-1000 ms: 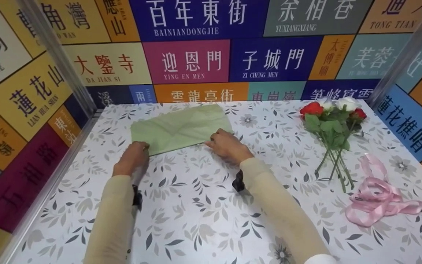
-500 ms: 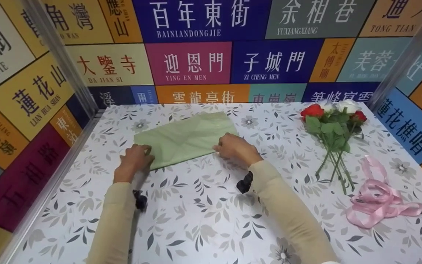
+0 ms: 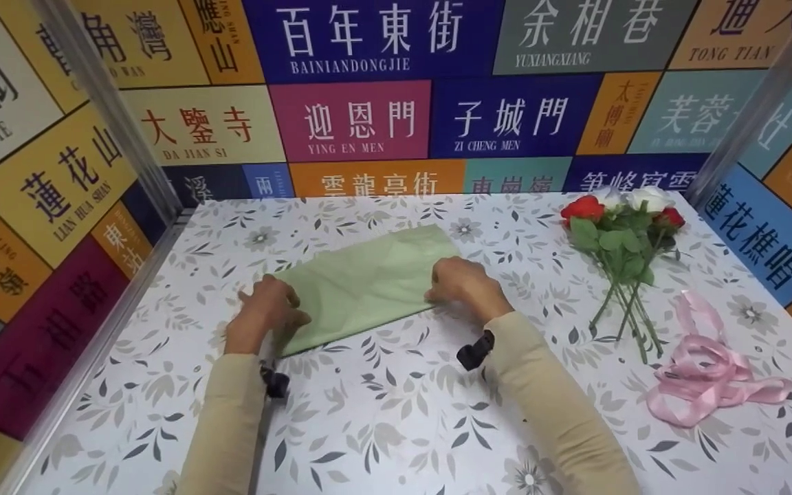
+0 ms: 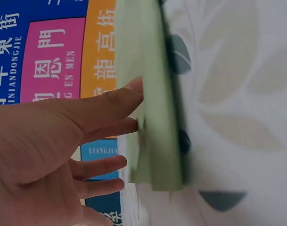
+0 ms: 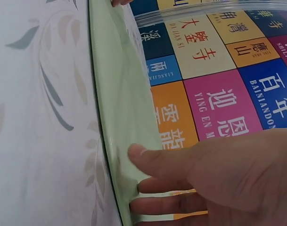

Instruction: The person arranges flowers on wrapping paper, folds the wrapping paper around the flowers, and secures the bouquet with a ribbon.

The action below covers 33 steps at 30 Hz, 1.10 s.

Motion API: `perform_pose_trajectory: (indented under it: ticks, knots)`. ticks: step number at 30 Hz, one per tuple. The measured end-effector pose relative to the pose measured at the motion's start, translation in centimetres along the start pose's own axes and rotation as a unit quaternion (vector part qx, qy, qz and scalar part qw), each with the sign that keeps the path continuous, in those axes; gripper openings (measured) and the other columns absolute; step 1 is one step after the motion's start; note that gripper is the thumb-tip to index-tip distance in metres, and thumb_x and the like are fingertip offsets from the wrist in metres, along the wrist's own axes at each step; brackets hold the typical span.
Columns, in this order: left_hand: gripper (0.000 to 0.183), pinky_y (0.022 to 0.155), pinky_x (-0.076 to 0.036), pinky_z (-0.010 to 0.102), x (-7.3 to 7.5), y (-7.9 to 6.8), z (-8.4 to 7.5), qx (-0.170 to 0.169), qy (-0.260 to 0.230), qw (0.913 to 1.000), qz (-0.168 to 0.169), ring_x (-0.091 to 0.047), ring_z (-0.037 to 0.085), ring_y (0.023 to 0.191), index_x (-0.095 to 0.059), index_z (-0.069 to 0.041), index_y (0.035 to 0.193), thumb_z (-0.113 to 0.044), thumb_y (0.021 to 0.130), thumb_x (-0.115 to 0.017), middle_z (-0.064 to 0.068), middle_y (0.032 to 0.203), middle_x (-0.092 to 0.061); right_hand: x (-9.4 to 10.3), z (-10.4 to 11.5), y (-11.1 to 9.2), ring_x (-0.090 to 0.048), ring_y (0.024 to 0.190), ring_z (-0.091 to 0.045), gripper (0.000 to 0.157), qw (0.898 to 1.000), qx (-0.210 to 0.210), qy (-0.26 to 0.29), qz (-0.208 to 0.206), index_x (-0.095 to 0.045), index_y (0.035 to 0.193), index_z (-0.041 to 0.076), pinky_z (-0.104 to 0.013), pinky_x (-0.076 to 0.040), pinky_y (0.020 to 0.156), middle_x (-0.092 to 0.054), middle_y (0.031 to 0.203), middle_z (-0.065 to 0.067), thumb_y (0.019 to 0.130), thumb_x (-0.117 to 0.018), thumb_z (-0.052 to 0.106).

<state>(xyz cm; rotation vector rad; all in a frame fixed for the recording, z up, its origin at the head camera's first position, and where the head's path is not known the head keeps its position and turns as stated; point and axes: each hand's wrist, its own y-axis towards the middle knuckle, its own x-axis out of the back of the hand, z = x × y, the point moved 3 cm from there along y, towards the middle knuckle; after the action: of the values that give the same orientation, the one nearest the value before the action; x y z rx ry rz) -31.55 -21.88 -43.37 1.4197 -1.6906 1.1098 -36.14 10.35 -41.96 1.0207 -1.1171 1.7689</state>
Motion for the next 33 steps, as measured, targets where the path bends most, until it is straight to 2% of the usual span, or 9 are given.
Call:
perform_pose_trajectory:
  ticks: [5,7,9,11,14,16,21,28,33]
  knots:
    - [0.016,0.108,-0.002,0.084,-0.4,0.1,-0.6,-0.025,-0.026,0.9993,0.002,-0.066,0.026,0.078,-0.078,-0.003,0.082,-0.019,0.082,-0.081,0.011,0.081,-0.075,-0.1,-1.1,-0.4,-0.064,0.108,-0.03,0.034,1.0,-0.007,-0.004,0.0,-0.069,0.113,0.006,-0.049,-0.051,0.096,-0.07,0.117,-0.011,0.089,-0.075,0.03]
    - [0.015,0.109,-0.004,0.083,-0.7,0.0,-0.8,-0.033,-0.037,0.9988,0.003,-0.065,0.024,0.073,-0.077,-0.003,0.084,-0.017,0.082,-0.082,0.01,0.079,-0.074,-0.1,-1.5,-0.5,-0.062,0.114,-0.032,0.039,1.0,-0.008,-0.007,-0.002,-0.067,0.119,0.005,-0.05,-0.05,0.098,-0.067,0.122,-0.013,0.089,-0.075,0.029]
    - [0.021,0.112,-0.011,0.08,-0.9,0.0,-1.0,-0.041,-0.044,0.9982,0.003,-0.066,0.027,0.079,-0.075,0.0,0.093,-0.016,0.082,-0.082,0.014,0.089,-0.074,-0.2,-1.9,-0.6,-0.059,0.117,-0.034,0.044,1.0,-0.01,-0.002,-0.005,-0.064,0.126,0.004,-0.051,-0.049,0.1,-0.062,0.127,-0.017,0.09,-0.074,0.028]
    - [0.033,0.114,-0.015,0.076,-1.2,0.0,-1.2,-0.05,-0.048,0.9975,0.009,-0.066,0.036,0.101,-0.07,0.002,0.107,-0.017,0.083,-0.081,0.022,0.114,-0.068,-0.2,-2.3,-0.7,-0.056,0.12,-0.036,0.048,1.0,-0.014,0.004,-0.009,-0.062,0.13,0.004,-0.052,-0.048,0.101,-0.057,0.13,-0.019,0.091,-0.074,0.028]
    - [0.059,0.118,-0.018,0.07,-1.6,0.0,-1.4,-0.063,-0.042,0.9968,0.026,-0.043,0.045,0.138,-0.055,0.004,0.133,-0.019,0.085,-0.08,0.03,0.149,-0.043,-0.4,-2.8,-0.9,-0.052,0.123,-0.039,0.05,0.999,-0.023,0.022,-0.015,-0.059,0.134,0.004,-0.055,-0.046,0.103,-0.051,0.133,-0.022,0.091,-0.073,0.026]
    - [0.073,0.122,-0.016,0.065,-1.8,-0.1,-1.5,-0.068,-0.038,0.996,0.044,-0.025,0.046,0.15,-0.044,0.003,0.146,-0.022,0.087,-0.078,0.029,0.16,-0.027,-0.6,-3.1,-1.0,-0.049,0.127,-0.04,0.051,0.999,-0.027,0.029,-0.017,-0.058,0.137,0.005,-0.056,-0.044,0.105,-0.048,0.136,-0.024,0.092,-0.072,0.024]
    - [0.084,0.124,-0.024,0.054,-2.4,-0.4,-1.8,-0.078,-0.054,0.9934,0.065,-0.028,0.045,0.149,-0.034,0.004,0.153,-0.023,0.087,-0.079,0.027,0.159,-0.032,-0.8,-3.4,-1.2,-0.043,0.133,-0.042,0.053,0.999,-0.03,0.04,-0.02,-0.055,0.14,0.005,-0.056,-0.041,0.11,-0.043,0.141,-0.025,0.092,-0.07,0.019]
    - [0.086,0.121,-0.03,0.054,-2.4,-0.3,-2.2,-0.084,-0.074,0.9926,0.047,-0.037,0.045,0.144,-0.033,0.005,0.152,-0.018,0.085,-0.08,0.028,0.155,-0.038,-0.9,-3.7,-1.3,-0.044,0.133,-0.041,0.052,0.998,-0.032,0.041,-0.027,-0.055,0.141,0.005,-0.057,-0.041,0.11,-0.044,0.141,-0.024,0.093,-0.069,0.018]
    - [0.084,0.117,-0.035,0.055,-2.4,0.1,-2.2,-0.056,-0.08,0.9948,0.029,-0.042,0.044,0.139,-0.032,-0.001,0.155,-0.018,0.087,-0.078,0.03,0.151,-0.037,-0.7,-3.8,-1.3,-0.049,0.124,-0.04,0.05,0.998,-0.03,0.046,-0.033,-0.055,0.14,0.004,-0.057,-0.045,0.104,-0.048,0.136,-0.024,0.092,-0.066,0.014]
